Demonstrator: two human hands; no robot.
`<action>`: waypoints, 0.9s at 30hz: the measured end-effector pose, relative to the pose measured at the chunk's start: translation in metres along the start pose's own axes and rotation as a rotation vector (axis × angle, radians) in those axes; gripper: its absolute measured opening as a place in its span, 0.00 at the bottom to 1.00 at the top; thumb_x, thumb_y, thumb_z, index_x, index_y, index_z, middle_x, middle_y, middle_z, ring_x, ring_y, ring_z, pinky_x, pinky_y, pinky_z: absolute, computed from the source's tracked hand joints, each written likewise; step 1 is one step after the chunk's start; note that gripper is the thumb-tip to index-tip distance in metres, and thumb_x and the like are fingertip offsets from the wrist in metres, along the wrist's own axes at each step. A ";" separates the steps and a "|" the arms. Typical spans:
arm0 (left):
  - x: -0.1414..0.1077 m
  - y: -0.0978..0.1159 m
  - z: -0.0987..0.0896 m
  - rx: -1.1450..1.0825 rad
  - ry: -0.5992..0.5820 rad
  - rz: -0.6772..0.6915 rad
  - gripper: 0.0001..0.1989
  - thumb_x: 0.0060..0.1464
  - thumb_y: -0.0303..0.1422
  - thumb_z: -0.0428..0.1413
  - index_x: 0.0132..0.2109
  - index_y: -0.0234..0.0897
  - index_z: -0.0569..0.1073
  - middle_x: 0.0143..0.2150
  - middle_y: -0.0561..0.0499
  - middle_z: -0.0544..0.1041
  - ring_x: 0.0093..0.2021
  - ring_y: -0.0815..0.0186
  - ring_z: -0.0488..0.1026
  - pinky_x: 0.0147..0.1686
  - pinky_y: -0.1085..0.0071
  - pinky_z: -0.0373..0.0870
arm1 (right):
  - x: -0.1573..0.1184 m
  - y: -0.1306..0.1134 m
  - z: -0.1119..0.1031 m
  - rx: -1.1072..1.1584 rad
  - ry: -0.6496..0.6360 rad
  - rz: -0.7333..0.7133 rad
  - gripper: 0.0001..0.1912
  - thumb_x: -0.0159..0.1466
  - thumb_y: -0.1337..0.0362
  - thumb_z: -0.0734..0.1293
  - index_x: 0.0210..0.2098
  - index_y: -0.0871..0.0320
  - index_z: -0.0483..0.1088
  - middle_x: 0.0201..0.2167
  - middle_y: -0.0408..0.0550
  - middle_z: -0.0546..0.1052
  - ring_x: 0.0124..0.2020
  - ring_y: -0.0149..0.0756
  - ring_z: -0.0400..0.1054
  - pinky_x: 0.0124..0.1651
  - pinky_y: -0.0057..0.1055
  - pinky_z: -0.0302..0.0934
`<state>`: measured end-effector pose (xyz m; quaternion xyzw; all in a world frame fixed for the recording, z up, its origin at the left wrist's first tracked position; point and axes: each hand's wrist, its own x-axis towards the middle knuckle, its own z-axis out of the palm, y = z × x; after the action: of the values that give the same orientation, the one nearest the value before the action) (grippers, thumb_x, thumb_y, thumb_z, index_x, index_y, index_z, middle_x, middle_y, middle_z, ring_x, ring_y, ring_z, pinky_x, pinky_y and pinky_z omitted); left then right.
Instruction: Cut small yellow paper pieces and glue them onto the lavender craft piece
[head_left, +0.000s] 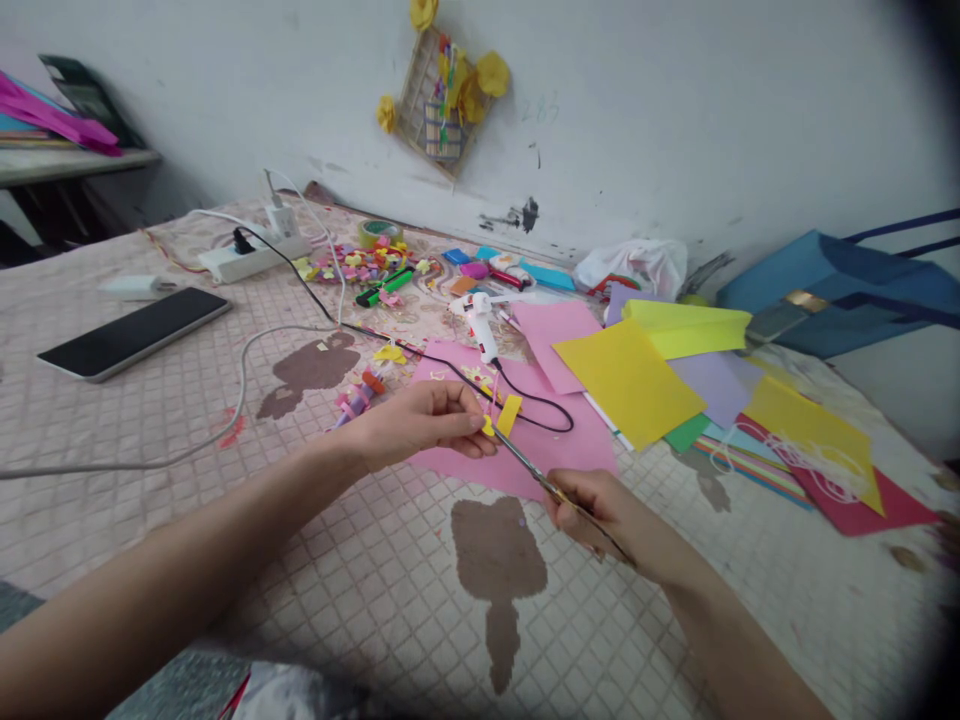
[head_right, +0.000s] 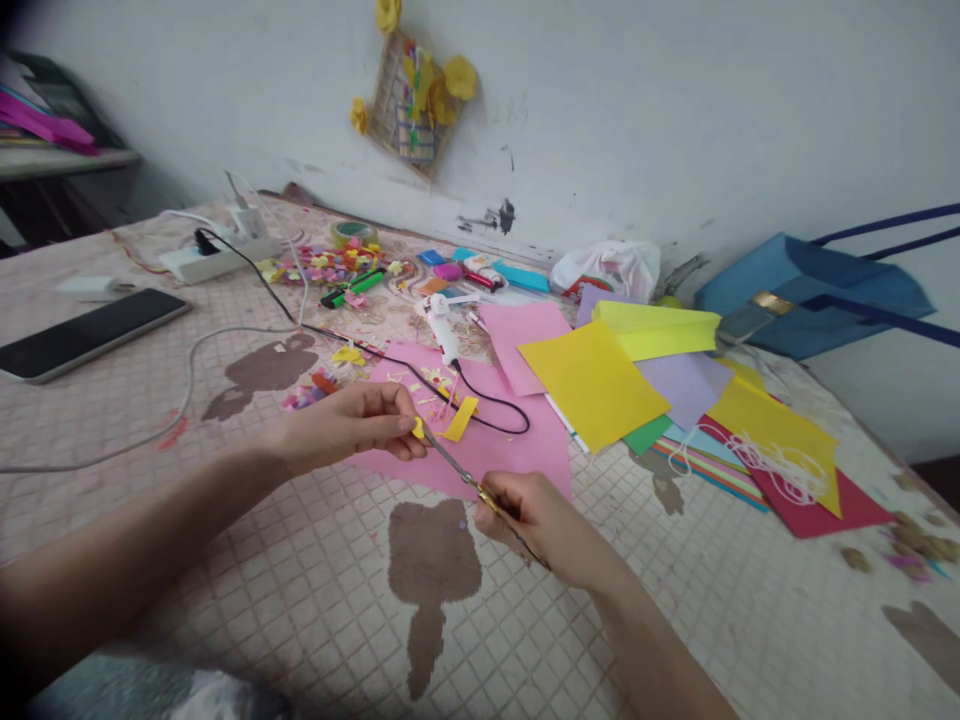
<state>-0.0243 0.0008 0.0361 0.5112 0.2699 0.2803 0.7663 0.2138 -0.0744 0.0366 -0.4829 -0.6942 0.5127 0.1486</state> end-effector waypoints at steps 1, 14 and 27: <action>0.000 0.000 0.000 0.003 0.002 -0.001 0.06 0.52 0.27 0.57 0.32 0.31 0.66 0.31 0.47 0.78 0.32 0.70 0.77 0.35 0.73 0.71 | 0.000 0.000 0.000 -0.003 0.002 0.003 0.25 0.60 0.41 0.57 0.23 0.57 0.55 0.17 0.35 0.53 0.17 0.25 0.46 0.19 0.24 0.40; 0.000 -0.001 0.000 -0.012 0.003 0.010 0.07 0.52 0.28 0.57 0.32 0.31 0.66 0.30 0.47 0.79 0.32 0.69 0.77 0.35 0.74 0.72 | -0.001 0.004 -0.001 0.013 0.000 -0.006 0.26 0.59 0.40 0.56 0.23 0.57 0.54 0.17 0.35 0.53 0.17 0.25 0.46 0.18 0.24 0.40; 0.002 -0.009 0.004 -0.082 0.078 0.048 0.06 0.52 0.29 0.57 0.32 0.31 0.66 0.31 0.47 0.78 0.33 0.70 0.76 0.36 0.73 0.70 | 0.003 0.005 0.000 -0.010 0.060 -0.025 0.26 0.59 0.40 0.56 0.23 0.56 0.54 0.18 0.36 0.52 0.18 0.25 0.45 0.20 0.24 0.40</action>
<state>-0.0182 -0.0032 0.0288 0.4745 0.2755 0.3294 0.7684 0.2150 -0.0720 0.0314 -0.4901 -0.6980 0.4926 0.1732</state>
